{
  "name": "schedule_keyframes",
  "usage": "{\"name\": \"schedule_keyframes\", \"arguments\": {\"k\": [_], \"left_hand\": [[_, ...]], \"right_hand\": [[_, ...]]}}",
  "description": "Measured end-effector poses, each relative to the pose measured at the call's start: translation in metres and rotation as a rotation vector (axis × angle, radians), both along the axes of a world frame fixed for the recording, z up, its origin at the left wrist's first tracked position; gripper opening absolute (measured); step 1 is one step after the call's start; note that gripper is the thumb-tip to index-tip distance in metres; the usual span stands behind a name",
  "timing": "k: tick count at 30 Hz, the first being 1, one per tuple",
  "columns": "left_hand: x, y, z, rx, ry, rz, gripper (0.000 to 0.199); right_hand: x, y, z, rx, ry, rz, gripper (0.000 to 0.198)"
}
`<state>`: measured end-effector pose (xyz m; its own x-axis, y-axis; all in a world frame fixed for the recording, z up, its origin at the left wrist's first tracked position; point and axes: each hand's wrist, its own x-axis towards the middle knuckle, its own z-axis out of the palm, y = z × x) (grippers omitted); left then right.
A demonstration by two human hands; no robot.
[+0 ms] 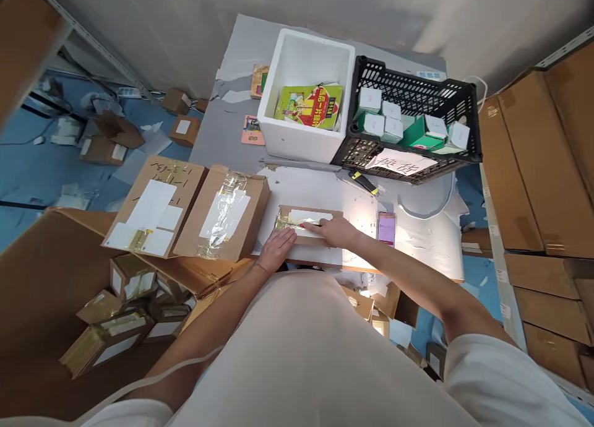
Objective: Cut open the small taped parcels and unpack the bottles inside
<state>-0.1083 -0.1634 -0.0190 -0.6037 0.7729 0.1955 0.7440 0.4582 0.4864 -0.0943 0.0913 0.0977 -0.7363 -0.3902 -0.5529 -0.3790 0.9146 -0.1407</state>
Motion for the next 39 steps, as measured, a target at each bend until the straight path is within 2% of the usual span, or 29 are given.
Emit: {"name": "schedule_keyframes", "arguments": {"k": [3,7,11,14,17,19,20,22,23,25,28,31,35,39], "left_hand": [[-0.001,-0.001,0.0,0.005,-0.001,0.009,0.045],[0.0,0.002,0.001,0.007,-0.044,0.036,0.042],[0.001,0.006,0.011,-0.035,-0.032,0.067,0.039],[0.001,0.01,0.028,-0.096,-0.027,0.062,0.038],[-0.006,0.019,0.05,-0.224,-0.009,0.057,0.04],[-0.015,0.03,0.063,-0.31,0.021,0.039,0.058],[-0.022,0.036,0.067,-0.346,0.037,0.024,0.073],[-0.035,0.05,0.072,-0.416,0.056,-0.015,0.106],[-0.041,0.055,0.073,-0.452,0.056,-0.031,0.118],[-0.05,0.064,0.072,-0.516,0.039,-0.055,0.129],[-0.054,0.067,0.07,-0.548,0.017,-0.063,0.127],[-0.054,0.068,0.071,-0.516,0.019,-0.06,0.121],[-0.062,0.079,0.072,-0.457,0.027,-0.067,0.119],[-0.075,0.094,0.07,-0.457,0.014,-0.051,0.117]], "right_hand": [[0.023,0.032,0.016,0.081,-0.01,-0.077,0.071],[0.06,0.071,0.03,0.21,-0.023,-0.17,0.085],[0.088,0.093,0.033,0.114,0.051,-0.266,0.083],[0.116,0.109,0.029,-0.108,0.099,-0.462,0.072],[0.145,0.112,0.009,-0.531,0.057,-0.9,0.057],[0.156,0.1,-0.011,-0.824,-0.035,-1.185,0.059],[0.158,0.091,-0.022,-0.942,-0.072,-1.281,0.062],[0.156,0.071,-0.04,-1.111,-0.102,-1.381,0.067],[0.154,0.062,-0.048,-1.169,-0.101,-1.403,0.069],[0.15,0.049,-0.057,-1.254,-0.095,-1.414,0.072],[0.15,0.043,-0.061,-1.35,-0.129,-1.397,0.074],[0.151,0.048,-0.062,-1.409,-0.155,-1.386,0.075],[0.141,0.06,-0.065,-1.431,-0.141,-1.383,0.076],[0.124,0.065,-0.067,-1.344,-0.113,-1.414,0.074]]}}
